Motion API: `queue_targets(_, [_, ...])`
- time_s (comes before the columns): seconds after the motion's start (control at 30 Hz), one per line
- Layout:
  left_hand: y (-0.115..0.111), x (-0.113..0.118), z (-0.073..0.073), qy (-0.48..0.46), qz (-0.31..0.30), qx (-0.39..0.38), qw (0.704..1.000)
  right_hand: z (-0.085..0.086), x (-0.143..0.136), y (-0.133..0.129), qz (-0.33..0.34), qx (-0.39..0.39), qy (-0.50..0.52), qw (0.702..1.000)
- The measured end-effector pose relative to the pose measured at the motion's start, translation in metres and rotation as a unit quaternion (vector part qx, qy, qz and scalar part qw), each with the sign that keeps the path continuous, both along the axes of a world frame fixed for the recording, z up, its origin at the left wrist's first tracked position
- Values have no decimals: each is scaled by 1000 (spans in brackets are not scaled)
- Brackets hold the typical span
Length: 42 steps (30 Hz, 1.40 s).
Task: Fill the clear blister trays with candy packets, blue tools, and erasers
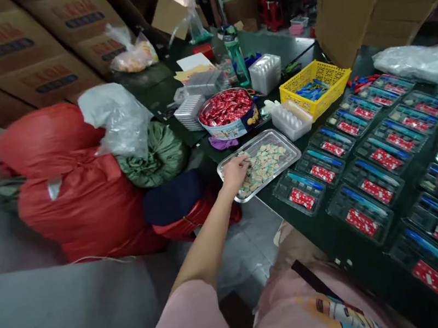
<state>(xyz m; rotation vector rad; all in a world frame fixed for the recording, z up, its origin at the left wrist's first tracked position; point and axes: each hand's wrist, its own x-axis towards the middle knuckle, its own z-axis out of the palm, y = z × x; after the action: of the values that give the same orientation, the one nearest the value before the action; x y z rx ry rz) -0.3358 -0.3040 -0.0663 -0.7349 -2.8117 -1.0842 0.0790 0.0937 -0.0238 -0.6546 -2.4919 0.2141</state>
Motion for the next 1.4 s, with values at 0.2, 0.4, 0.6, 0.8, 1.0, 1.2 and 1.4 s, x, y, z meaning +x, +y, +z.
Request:
queue_targets(0.2, [14, -8, 4, -24, -95, -107, 989, -16, -155, -67, 230, -45, -10, 972])
queue_targets(0.4, [13, -10, 0, -20, -70, -80, 994, -17, -238, -142, 344, -143, -1, 928])
queue_targets(0.6, [4, 6, -1, -34, 12, 90, 995, -31, -290, -190, 369, -251, 14, 895])
queue_targets(0.8, [0, 35, -4, -98, 58, 235, 965, -41, -319, -237, 353, -389, 42, 850])
queue_targets(1.0, [0, 55, -5, -136, 69, 323, 934, -37, -323, -256, 342, -401, 61, 848])
queue_targets(1.2, [0, 61, -11, -193, 69, 371, 906, -40, -323, -253, 361, -398, 82, 840])
queue_targets(1.4, [5, 58, -16, -232, 90, 415, 875, -50, -325, -255, 341, -441, 122, 821])
